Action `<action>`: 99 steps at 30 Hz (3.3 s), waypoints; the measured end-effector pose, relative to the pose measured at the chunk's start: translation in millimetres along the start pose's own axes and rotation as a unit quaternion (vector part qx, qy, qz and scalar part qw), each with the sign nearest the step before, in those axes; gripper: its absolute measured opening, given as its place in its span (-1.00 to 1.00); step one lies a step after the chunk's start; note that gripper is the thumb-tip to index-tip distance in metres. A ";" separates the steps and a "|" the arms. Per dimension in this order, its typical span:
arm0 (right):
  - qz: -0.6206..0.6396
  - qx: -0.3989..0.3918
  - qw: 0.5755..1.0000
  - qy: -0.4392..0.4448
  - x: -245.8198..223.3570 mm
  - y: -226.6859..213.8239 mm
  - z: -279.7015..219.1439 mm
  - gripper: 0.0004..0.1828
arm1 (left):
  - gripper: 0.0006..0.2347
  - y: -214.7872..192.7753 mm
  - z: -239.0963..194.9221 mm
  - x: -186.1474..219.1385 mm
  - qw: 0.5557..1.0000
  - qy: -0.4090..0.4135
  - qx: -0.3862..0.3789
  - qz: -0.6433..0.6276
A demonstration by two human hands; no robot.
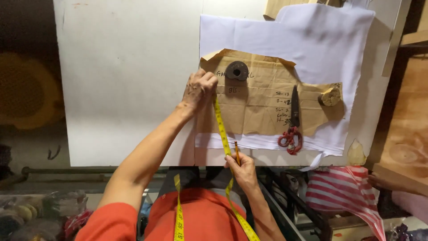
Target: Cutting fabric according to a paper pattern using scissors, a measuring tape, and a pencil for marking.
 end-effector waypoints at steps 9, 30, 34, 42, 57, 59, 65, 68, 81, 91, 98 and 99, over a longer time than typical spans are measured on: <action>0.022 0.023 0.999 -0.008 -13.3 43.3 36.8 -0.83 | -0.85 17.3 36.2 -42.3 0.997 0.058 0.012 0.044; 0.025 0.109 0.992 -0.061 -14.9 90.8 32.7 -0.87 | -0.80 16.8 37.9 -63.4 0.991 0.063 0.082 0.082; 0.012 0.123 0.990 -0.064 -17.8 91.1 30.2 -0.86 | -0.85 -7.6 28.1 -52.5 0.987 0.064 0.062 0.131; -0.015 0.125 0.990 -0.059 -13.1 93.5 32.8 -0.83 | -0.69 -38.7 23.2 -40.5 0.989 0.068 -0.057 0.121; -0.085 0.113 0.981 -0.129 -27.2 93.9 32.3 -0.73 | -0.49 -19.9 4.1 -66.2 0.983 0.035 -0.155 0.095; -0.076 0.111 0.983 -0.122 -24.4 95.9 30.2 -0.72 | -0.48 -20.1 3.6 -64.8 0.983 0.033 -0.154 0.097; -0.014 0.121 0.993 0.006 -6.6 99.3 30.3 -0.76 | -0.47 -31.8 7.6 -59.3 0.980 0.040 -0.153 0.122; 0.039 0.109 0.993 0.034 -4.3 95.9 34.1 -0.81 | -0.47 -33.2 10.0 -58.8 0.978 0.039 -0.161 0.124; 0.177 0.090 0.980 0.008 -5.5 78.8 38.6 -0.82 | -0.86 -110.9 -53.2 -12.5 0.971 -0.218 -0.006 -0.102; 0.258 0.028 0.965 -0.023 -54.9 54.2 3.6 -0.79 | -0.92 -76.4 -127.2 69.0 0.444 -0.607 -0.151 -0.642; 0.230 -0.044 0.968 -0.086 -93.7 34.6 6.3 -0.82 | -0.89 -173.9 -81.9 96.8 0.632 -0.496 -0.078 -0.590; 0.234 -0.056 0.966 -0.093 -104.3 31.9 8.7 -0.82 | -0.88 -187.3 -74.0 101.3 0.647 -0.487 -0.060 -0.583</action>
Point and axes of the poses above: each hand's wrist, its own z-axis towards the middle knuckle, its own y-axis out of the palm, x = y × z, the point moved 2 cm from there along z, towards the middle knuckle, and after that the axes turned 5 degrees about -y, right-handed, at the moved point
